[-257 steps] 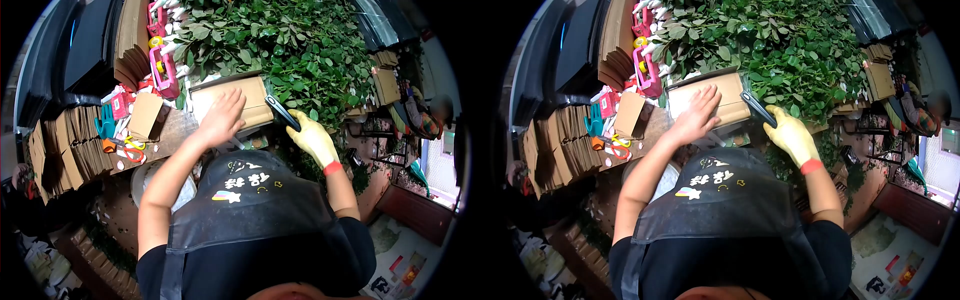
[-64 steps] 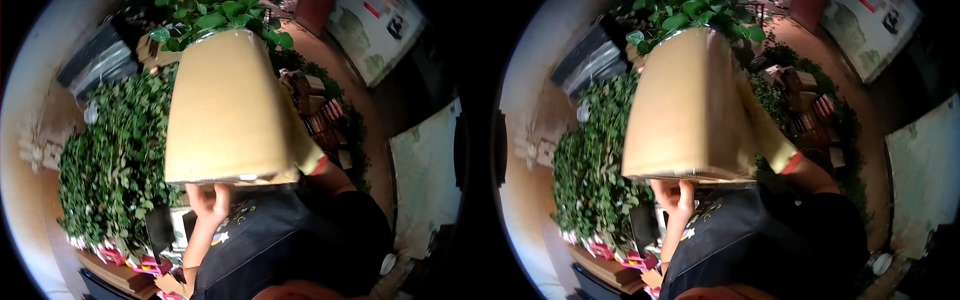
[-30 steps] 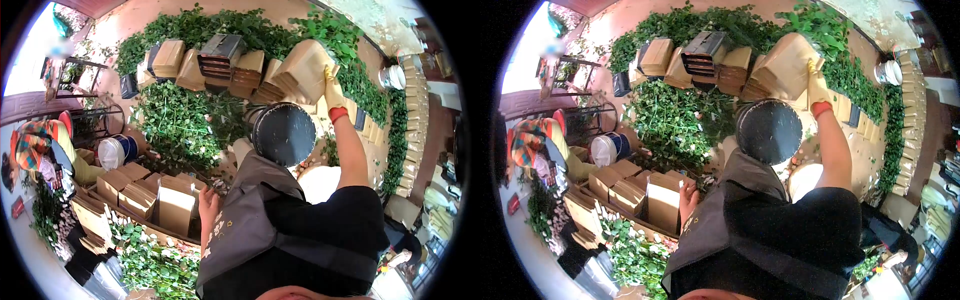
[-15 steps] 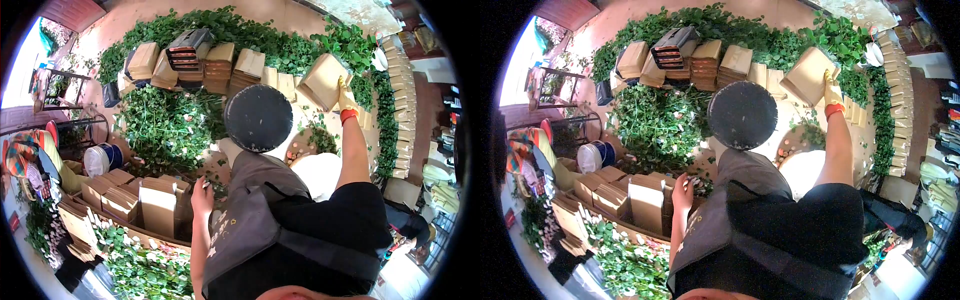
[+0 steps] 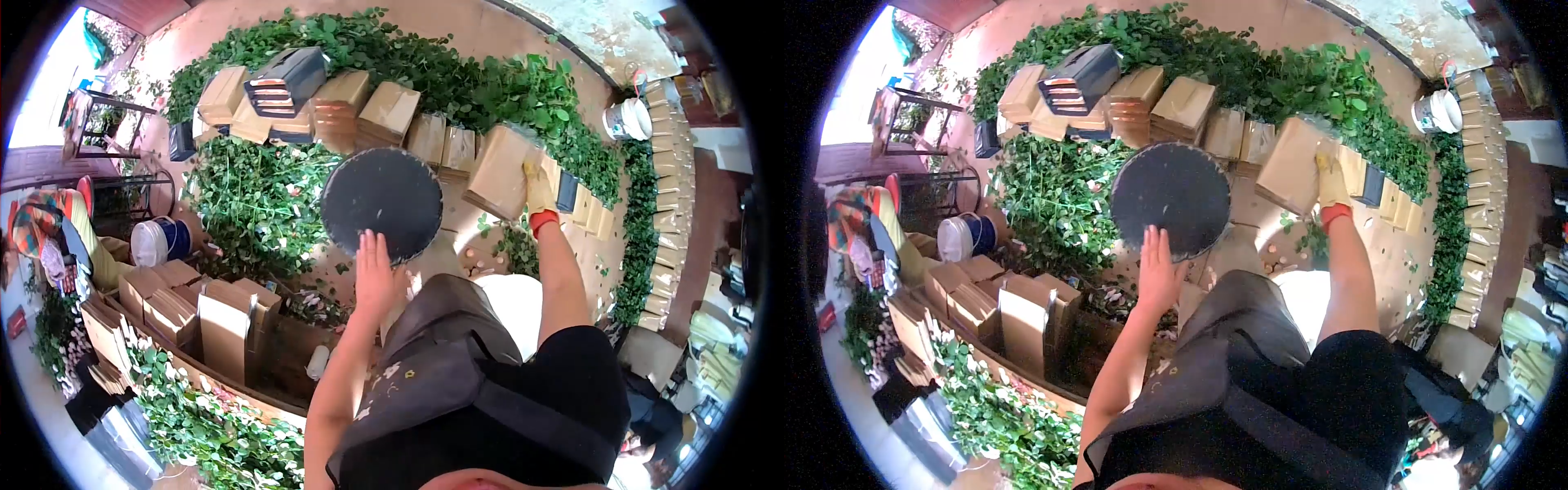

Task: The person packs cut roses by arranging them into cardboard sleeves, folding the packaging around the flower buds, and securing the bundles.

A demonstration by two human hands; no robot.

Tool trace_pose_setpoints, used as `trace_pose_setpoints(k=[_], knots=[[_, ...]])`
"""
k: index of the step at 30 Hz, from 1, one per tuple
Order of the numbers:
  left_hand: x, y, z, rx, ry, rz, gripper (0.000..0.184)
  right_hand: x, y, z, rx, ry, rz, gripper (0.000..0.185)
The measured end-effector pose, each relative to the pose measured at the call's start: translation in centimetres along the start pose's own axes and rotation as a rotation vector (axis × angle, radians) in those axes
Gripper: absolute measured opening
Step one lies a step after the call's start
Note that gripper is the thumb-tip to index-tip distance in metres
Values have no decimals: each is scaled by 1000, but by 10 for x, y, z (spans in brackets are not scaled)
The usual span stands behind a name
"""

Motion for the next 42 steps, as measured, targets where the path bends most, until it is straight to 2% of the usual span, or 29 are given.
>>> trace_pose_setpoints(k=[1,2,3,4,5,6,7,9,10,13,16,19,22,23,26,27,29,30,31,33,35,38,40,42], knots=[[4,9,-15,1,-32,-27,94,-13,17,-10,-34,-65,18,69],[15,22,-30,-33,-58,-16,114,-20,35,-26,-72,-142,33,69],[18,32,-46,-87,-66,-19,125,58,30,1,-60,164,-227,76],[23,40,-54,-124,-78,-26,136,16,54,-27,-18,196,-203,78],[32,54,-63,-94,-88,-100,152,-12,75,-48,-7,114,-101,78],[34,65,-71,-41,-160,-182,158,-41,97,-68,-3,32,1,77],[34,69,-79,21,-206,-211,160,-42,112,-76,0,42,-16,78],[41,73,-76,120,-268,-285,163,0,133,-74,39,146,-181,79],[33,66,-81,162,-319,-271,152,18,147,-78,64,189,-249,80],[35,68,-77,223,-347,-312,154,14,213,-110,151,155,-316,80],[36,68,-75,260,-359,-323,156,-10,306,-144,238,334,-508,89],[39,70,-70,242,-323,-343,159,-9,337,-154,-1,161,-237,95],[39,70,-69,260,-335,-330,161,-7,328,-157,80,305,-76,92],[39,70,-71,285,-348,-337,162,12,313,-151,75,293,-87,86],[44,74,-68,254,-332,-306,162,1,300,-142,127,195,-400,81],[45,76,-67,208,-302,-280,162,-11,297,-126,167,329,-423,75],[44,76,-72,284,-358,-280,161,17,253,-85,137,227,-285,63],[44,75,-75,328,-392,-287,161,28,236,-64,209,253,-400,58],[43,77,-78,359,-413,-293,163,20,228,-49,308,185,-352,57],[39,72,-85,361,-418,-275,162,67,187,-1,372,363,-618,57],[42,75,-83,253,-376,-245,160,118,150,32,431,304,-640,50],[21,57,-86,121,-357,-176,144,176,124,77,619,138,-610,42],[11,62,-80,-66,-341,-167,115,222,113,114,768,-71,-501,38],[-4,72,-54,81,-444,217,84,261,109,149,1021,-298,-400,37]])
Point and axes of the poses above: each hand's wrist, its own z-axis away from the middle knuckle, its own y-axis out of the palm, x = y × z, the point moved 6 cm from there along -z, towards the middle knuckle, and after that the axes turned 11 degrees about -x, right-handed, at the moved point
